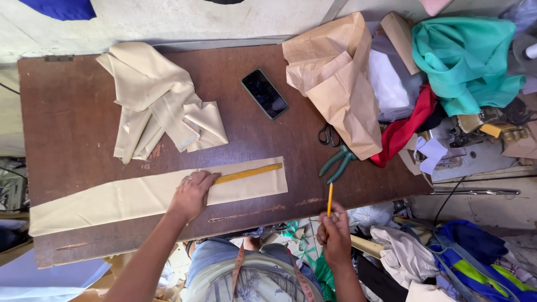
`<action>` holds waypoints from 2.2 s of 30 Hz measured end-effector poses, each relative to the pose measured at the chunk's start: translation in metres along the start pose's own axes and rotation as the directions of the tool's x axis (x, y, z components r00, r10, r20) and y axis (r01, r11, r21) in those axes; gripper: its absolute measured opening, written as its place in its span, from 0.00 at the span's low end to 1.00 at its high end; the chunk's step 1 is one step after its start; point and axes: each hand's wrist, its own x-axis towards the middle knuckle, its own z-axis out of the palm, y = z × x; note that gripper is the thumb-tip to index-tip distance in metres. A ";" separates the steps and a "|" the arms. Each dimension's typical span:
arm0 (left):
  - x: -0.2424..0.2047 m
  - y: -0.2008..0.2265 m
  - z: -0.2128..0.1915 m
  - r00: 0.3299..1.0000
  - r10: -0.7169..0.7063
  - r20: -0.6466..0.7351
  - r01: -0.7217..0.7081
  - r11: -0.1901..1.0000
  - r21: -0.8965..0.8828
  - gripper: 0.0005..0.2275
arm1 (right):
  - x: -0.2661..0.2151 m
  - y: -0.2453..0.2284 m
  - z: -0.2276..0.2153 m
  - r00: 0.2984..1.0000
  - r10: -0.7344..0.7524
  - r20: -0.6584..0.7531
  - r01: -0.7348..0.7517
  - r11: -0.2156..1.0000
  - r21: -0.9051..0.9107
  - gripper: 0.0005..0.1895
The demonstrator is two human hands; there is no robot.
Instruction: The person folds a piece of beige fabric on a wooden table, then uses scissors to cut a strip from it. After cutting, the person folds the remaining fabric and sets it aside. Finally, the person uses a ruler and pencil to mark measurements on another piece of fabric.
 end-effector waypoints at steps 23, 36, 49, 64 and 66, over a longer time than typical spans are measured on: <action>0.019 -0.032 0.033 0.967 -0.001 -0.256 -0.045 0.983 -0.175 0.08 | 0.002 0.067 0.181 0.563 -0.497 0.660 0.820 0.431 -0.375 0.18; 0.020 -0.041 0.051 0.941 0.071 -0.331 -0.110 0.989 -0.099 0.06 | 0.014 0.109 0.203 0.447 -0.547 0.707 0.866 0.068 -0.495 0.16; -0.029 -0.071 0.015 0.907 0.056 -0.417 -0.132 0.979 -0.156 0.11 | -0.108 -0.002 0.220 0.646 -0.610 0.458 0.695 0.222 -0.684 0.17; -0.107 -0.195 -0.009 0.937 0.023 -0.349 -0.106 0.970 -0.220 0.11 | -0.143 0.104 0.230 0.824 -0.299 0.481 0.558 0.281 -0.781 0.22; -0.109 -0.197 -0.012 0.936 0.022 -0.352 -0.108 0.968 -0.227 0.10 | -0.144 0.110 0.243 0.794 -0.301 0.529 0.602 0.262 -0.754 0.21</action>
